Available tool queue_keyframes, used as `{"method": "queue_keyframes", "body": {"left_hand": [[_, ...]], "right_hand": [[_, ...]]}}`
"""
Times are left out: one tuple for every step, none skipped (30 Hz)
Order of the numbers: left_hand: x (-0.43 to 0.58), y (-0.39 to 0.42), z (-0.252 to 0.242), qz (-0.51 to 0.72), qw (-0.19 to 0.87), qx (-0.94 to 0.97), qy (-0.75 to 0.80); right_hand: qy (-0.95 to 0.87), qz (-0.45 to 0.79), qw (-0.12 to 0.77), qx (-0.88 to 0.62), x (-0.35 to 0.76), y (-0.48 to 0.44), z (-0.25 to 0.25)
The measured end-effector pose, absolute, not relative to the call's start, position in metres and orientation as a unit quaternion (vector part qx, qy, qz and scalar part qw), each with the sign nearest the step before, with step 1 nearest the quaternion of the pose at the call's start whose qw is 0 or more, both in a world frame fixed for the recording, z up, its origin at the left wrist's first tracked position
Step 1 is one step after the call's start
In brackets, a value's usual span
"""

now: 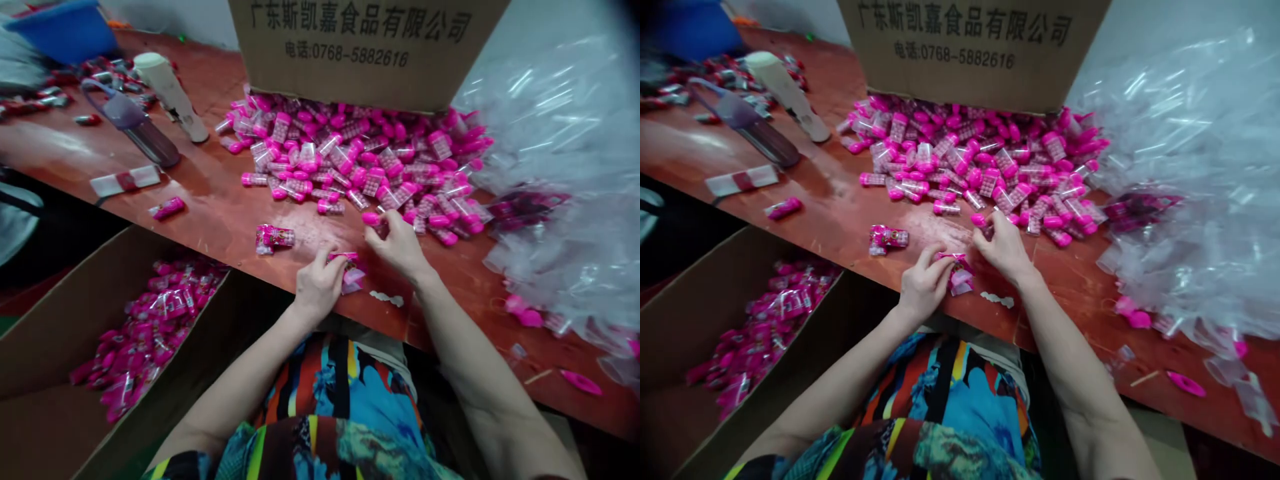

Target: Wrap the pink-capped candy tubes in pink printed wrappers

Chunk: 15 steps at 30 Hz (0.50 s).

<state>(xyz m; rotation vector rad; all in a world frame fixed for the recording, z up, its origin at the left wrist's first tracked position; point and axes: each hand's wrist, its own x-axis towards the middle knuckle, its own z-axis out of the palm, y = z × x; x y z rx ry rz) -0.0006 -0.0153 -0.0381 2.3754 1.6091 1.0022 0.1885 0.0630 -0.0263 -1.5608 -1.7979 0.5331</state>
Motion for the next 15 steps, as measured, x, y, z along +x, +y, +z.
{"method": "queue_keyframes", "body": {"left_hand": [[-0.001, -0.014, -0.038, 0.343, 0.055, 0.775, 0.527], [-0.001, -0.014, -0.038, 0.354, 0.057, 0.771, 0.525], [0.001, -0.014, -0.038, 0.363, 0.059, 0.769, 0.523], [0.003, -0.014, -0.038, 0.367, 0.061, 0.768, 0.521], [0.005, -0.014, -0.038, 0.368, 0.064, 0.769, 0.518], [0.008, -0.014, -0.038, 0.365, 0.069, 0.772, 0.516], [0.011, -0.015, -0.037, 0.361, 0.077, 0.775, 0.513], [0.013, -0.015, -0.037, 0.357, 0.087, 0.776, 0.513], [0.015, -0.015, -0.038, 0.356, 0.100, 0.773, 0.515], [0.016, -0.015, -0.038, 0.361, 0.116, 0.765, 0.520], [0.017, -0.015, -0.039, 0.372, 0.136, 0.751, 0.529], [0.017, -0.014, -0.040, 0.388, 0.160, 0.729, 0.541], [0.017, -0.014, -0.041, 0.405, 0.191, 0.702, 0.554], [0.017, -0.013, -0.041, 0.421, 0.234, 0.669, 0.565], [0.017, -0.013, -0.042, 0.432, 0.290, 0.635, 0.571]], "right_hand": [[-0.627, 0.281, 0.387, -0.616, 0.193, 0.054, -0.029], [-0.568, 0.349, 0.417, -0.618, 0.197, 0.044, -0.032], [-0.521, 0.404, 0.439, -0.610, 0.199, 0.033, -0.034], [-0.488, 0.445, 0.455, -0.598, 0.199, 0.022, -0.035], [-0.465, 0.467, 0.468, -0.588, 0.197, 0.012, -0.037], [-0.452, 0.479, 0.478, -0.580, 0.194, 0.003, -0.038], [-0.446, 0.484, 0.487, -0.574, 0.190, -0.005, -0.040], [-0.444, 0.484, 0.496, -0.568, 0.186, -0.010, -0.041], [-0.442, 0.482, 0.504, -0.563, 0.182, -0.014, -0.044], [-0.438, 0.480, 0.513, -0.560, 0.179, -0.017, -0.046], [-0.429, 0.478, 0.525, -0.559, 0.177, -0.018, -0.048], [-0.416, 0.477, 0.536, -0.559, 0.176, -0.019, -0.050], [-0.401, 0.478, 0.543, -0.562, 0.176, -0.020, -0.052], [-0.389, 0.478, 0.548, -0.565, 0.176, -0.021, -0.053], [-0.381, 0.476, 0.552, -0.569, 0.176, -0.022, -0.053]]}}
